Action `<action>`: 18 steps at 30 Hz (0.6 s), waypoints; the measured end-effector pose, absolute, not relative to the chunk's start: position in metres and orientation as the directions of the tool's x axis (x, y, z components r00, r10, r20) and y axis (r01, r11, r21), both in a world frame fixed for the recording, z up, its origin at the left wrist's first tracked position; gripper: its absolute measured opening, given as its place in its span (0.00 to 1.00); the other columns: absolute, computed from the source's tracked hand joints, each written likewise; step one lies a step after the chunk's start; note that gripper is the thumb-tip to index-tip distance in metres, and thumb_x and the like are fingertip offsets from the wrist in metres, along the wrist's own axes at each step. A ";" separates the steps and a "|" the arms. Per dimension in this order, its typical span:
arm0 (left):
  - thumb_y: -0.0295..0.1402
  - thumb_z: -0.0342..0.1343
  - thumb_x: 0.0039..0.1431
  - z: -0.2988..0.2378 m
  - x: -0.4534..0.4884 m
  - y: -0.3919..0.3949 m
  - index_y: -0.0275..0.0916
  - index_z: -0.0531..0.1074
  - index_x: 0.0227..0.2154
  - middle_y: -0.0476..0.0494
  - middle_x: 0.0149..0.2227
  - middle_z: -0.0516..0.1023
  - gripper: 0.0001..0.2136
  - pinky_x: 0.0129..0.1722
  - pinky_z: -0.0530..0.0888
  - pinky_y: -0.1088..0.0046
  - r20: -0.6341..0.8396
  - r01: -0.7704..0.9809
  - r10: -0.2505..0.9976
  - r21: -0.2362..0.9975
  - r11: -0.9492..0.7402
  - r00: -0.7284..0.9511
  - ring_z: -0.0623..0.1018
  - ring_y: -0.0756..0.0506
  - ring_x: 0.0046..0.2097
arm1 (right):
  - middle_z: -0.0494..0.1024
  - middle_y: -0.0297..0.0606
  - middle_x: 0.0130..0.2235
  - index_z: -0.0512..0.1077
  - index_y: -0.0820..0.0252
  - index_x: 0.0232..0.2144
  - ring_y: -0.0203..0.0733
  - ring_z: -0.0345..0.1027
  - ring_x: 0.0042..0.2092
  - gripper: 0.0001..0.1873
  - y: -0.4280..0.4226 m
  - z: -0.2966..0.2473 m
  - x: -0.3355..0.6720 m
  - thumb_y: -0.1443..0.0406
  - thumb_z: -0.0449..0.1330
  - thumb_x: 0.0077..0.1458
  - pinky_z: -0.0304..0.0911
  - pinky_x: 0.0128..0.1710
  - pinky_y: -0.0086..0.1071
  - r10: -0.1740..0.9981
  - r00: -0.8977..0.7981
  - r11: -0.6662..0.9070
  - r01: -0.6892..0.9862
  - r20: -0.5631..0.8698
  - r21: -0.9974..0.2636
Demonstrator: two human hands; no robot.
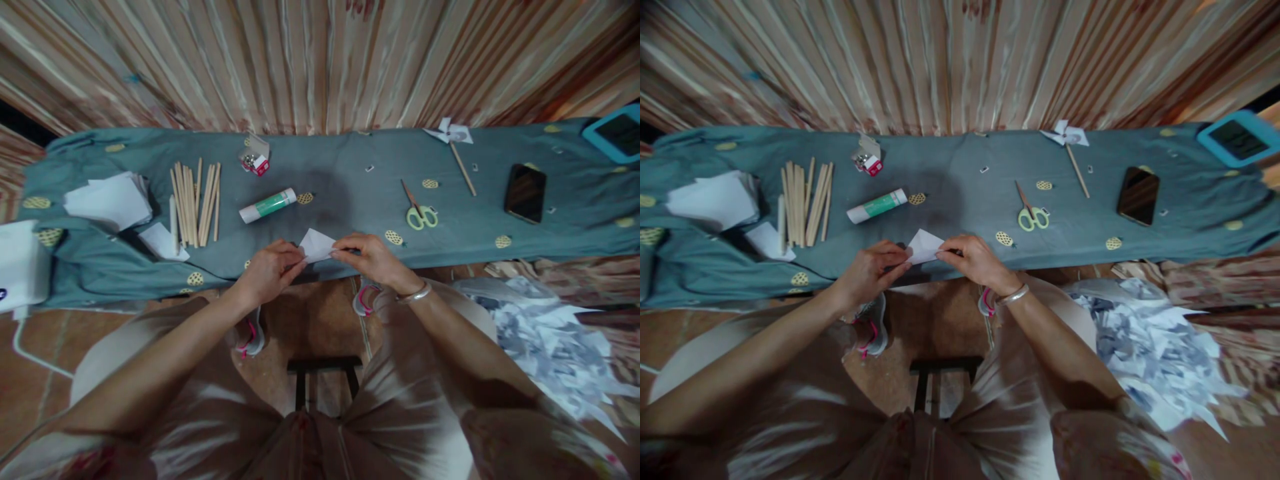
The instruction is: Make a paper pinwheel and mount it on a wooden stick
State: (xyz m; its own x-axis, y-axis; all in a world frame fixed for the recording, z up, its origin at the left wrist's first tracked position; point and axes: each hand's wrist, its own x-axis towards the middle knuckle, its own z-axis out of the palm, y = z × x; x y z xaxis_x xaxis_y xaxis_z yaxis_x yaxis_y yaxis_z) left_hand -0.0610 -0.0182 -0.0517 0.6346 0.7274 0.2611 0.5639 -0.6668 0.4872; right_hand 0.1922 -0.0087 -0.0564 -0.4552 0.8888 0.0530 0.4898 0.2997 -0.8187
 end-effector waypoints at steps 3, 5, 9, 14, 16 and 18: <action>0.34 0.49 0.67 -0.053 -0.061 -0.017 0.36 0.79 0.32 0.41 0.33 0.80 0.14 0.39 0.75 0.70 0.188 0.607 0.789 0.544 -0.580 0.585 0.78 0.46 0.36 | 0.77 0.31 0.26 0.79 0.59 0.29 0.36 0.67 0.29 0.12 -0.005 -0.056 0.187 0.58 0.61 0.57 0.58 0.30 0.29 0.929 -0.369 0.194 0.526 -0.017 -0.828; 0.33 0.50 0.66 -0.052 -0.061 -0.016 0.35 0.78 0.31 0.42 0.31 0.80 0.14 0.36 0.74 0.71 0.154 0.633 0.813 0.554 -0.542 0.561 0.78 0.46 0.34 | 0.75 0.30 0.23 0.77 0.59 0.27 0.35 0.64 0.26 0.13 -0.005 -0.056 0.183 0.58 0.61 0.57 0.55 0.28 0.29 0.948 -0.318 0.158 0.553 -0.031 -0.818; 0.33 0.52 0.64 -0.053 -0.060 -0.018 0.36 0.78 0.38 0.45 0.30 0.79 0.10 0.33 0.73 0.72 0.111 0.681 0.860 0.564 -0.467 0.498 0.78 0.46 0.32 | 0.79 0.32 0.29 0.76 0.57 0.27 0.38 0.69 0.31 0.10 -0.005 -0.056 0.178 0.59 0.61 0.57 0.60 0.33 0.31 0.968 -0.249 0.186 0.589 0.043 -0.786; 0.33 0.53 0.63 -0.054 -0.060 -0.020 0.34 0.60 0.63 0.42 0.39 0.81 0.26 0.38 0.77 0.68 0.166 0.631 0.877 0.635 -0.445 0.451 0.79 0.46 0.35 | 0.81 0.39 0.42 0.76 0.56 0.25 0.45 0.74 0.46 0.07 -0.001 -0.061 0.176 0.65 0.62 0.55 0.64 0.50 0.39 0.950 -0.266 0.295 0.608 0.161 -0.737; 0.30 0.52 0.64 -0.051 -0.059 -0.020 0.38 0.62 0.62 0.35 0.52 0.77 0.23 0.49 0.76 0.61 0.266 0.619 0.823 0.553 -0.557 0.502 0.79 0.42 0.48 | 0.81 0.40 0.43 0.76 0.56 0.25 0.45 0.74 0.47 0.07 0.001 -0.063 0.177 0.65 0.62 0.56 0.65 0.51 0.40 0.947 -0.281 0.303 0.621 0.155 -0.723; 0.27 0.49 0.66 -0.047 -0.056 -0.022 0.40 0.66 0.59 0.33 0.61 0.71 0.19 0.57 0.71 0.54 0.335 0.619 0.737 0.401 -0.676 0.587 0.71 0.39 0.61 | 0.81 0.41 0.44 0.76 0.57 0.25 0.45 0.74 0.47 0.07 0.002 -0.063 0.178 0.65 0.62 0.56 0.65 0.52 0.41 0.943 -0.296 0.313 0.631 0.153 -0.710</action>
